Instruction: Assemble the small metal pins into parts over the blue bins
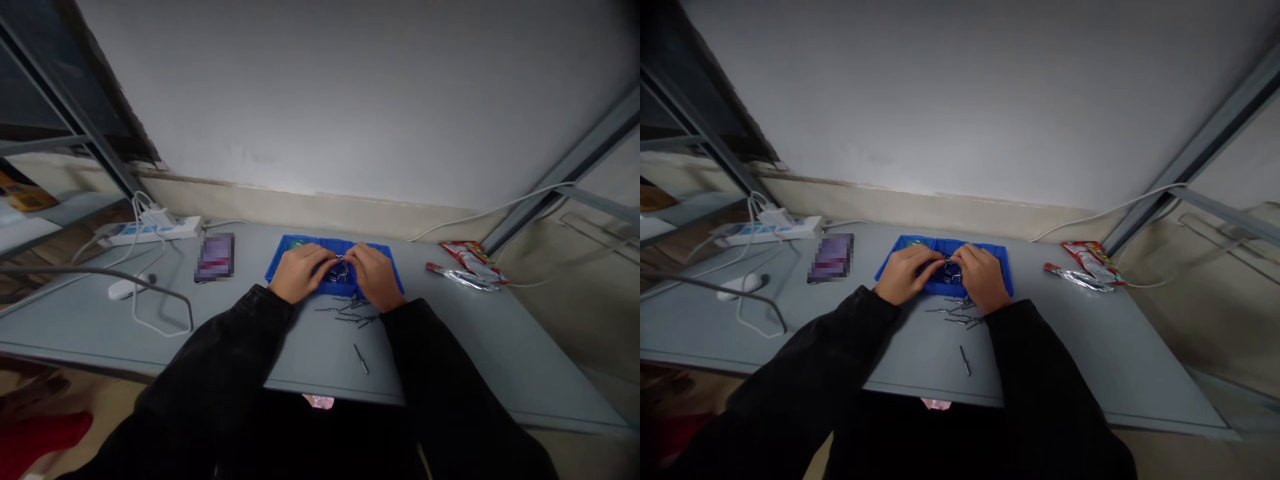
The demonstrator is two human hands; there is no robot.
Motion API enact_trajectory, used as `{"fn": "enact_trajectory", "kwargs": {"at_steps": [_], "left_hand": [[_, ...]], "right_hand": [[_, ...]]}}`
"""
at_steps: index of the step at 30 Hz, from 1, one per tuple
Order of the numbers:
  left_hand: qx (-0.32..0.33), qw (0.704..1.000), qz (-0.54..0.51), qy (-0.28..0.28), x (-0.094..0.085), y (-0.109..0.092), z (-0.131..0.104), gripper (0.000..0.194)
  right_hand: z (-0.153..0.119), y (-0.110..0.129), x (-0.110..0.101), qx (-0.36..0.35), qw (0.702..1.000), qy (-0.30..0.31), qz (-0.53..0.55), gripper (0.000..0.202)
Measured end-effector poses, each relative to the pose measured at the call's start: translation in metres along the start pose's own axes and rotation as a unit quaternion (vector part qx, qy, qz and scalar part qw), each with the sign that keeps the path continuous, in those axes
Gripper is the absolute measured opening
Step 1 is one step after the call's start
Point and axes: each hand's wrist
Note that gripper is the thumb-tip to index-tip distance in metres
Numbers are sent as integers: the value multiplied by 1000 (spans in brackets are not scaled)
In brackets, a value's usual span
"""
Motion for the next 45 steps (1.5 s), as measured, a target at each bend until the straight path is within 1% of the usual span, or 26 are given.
{"fn": "enact_trajectory", "kwargs": {"at_steps": [4,7,12,14,16,18,19,20,21,23,25,27,30,33,35,40,43,45], "left_hand": [[-10,1000,12,10,-3,3,1,22],[-21,999,18,20,-3,6,1,22],[-35,999,31,21,-4,9,2,22],[-37,998,43,6,-6,8,2,21],[-40,997,59,-27,-9,4,1,20],[-33,996,64,-57,-12,-3,-5,20],[-21,996,57,-59,-13,-6,-10,19],[-4,998,40,-45,-14,-10,-16,19],[13,1000,20,-14,-14,-14,-22,20],[33,997,3,72,-13,-20,-38,21],[26,987,-2,160,-12,-22,-51,23],[-8,980,1,201,-11,-21,-60,27],[-49,975,-21,214,-12,-16,-65,26],[-67,971,-32,225,-13,-14,-64,21],[-72,968,-13,238,-13,-15,-64,20],[-52,964,64,254,-13,-22,-67,25],[-21,970,59,236,-18,-24,-63,26],[1,976,41,215,-23,-25,-55,24]], "right_hand": [[0,-2,-1,-3,999,-16,-40,30],[0,-3,0,2,999,-21,-33,26],[-1,-4,1,19,999,-24,-16,15],[-1,-5,2,27,999,-16,-18,12],[-1,-5,4,43,999,-10,-17,8],[0,-6,5,61,998,-7,-8,6],[0,-6,5,69,998,-7,-3,7],[0,-6,5,74,997,-7,1,7],[0,-5,6,76,997,-6,4,8],[0,-4,5,75,997,-4,2,8],[0,-4,5,71,997,-2,-1,8],[-1,-4,6,71,997,-1,0,9],[-1,-5,7,73,997,4,6,9],[-1,-7,8,75,997,12,8,9],[-2,-7,9,74,997,13,10,9],[-2,-4,7,66,998,13,16,8],[-1,-1,3,50,998,3,31,10],[0,1,0,37,998,-13,45,16]]}}
Point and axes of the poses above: each hand's wrist, its own z-axis towards the middle knuckle, its own x-axis out of the palm, y = z × x, and after that the axes turned 5 degrees about x, right-handed
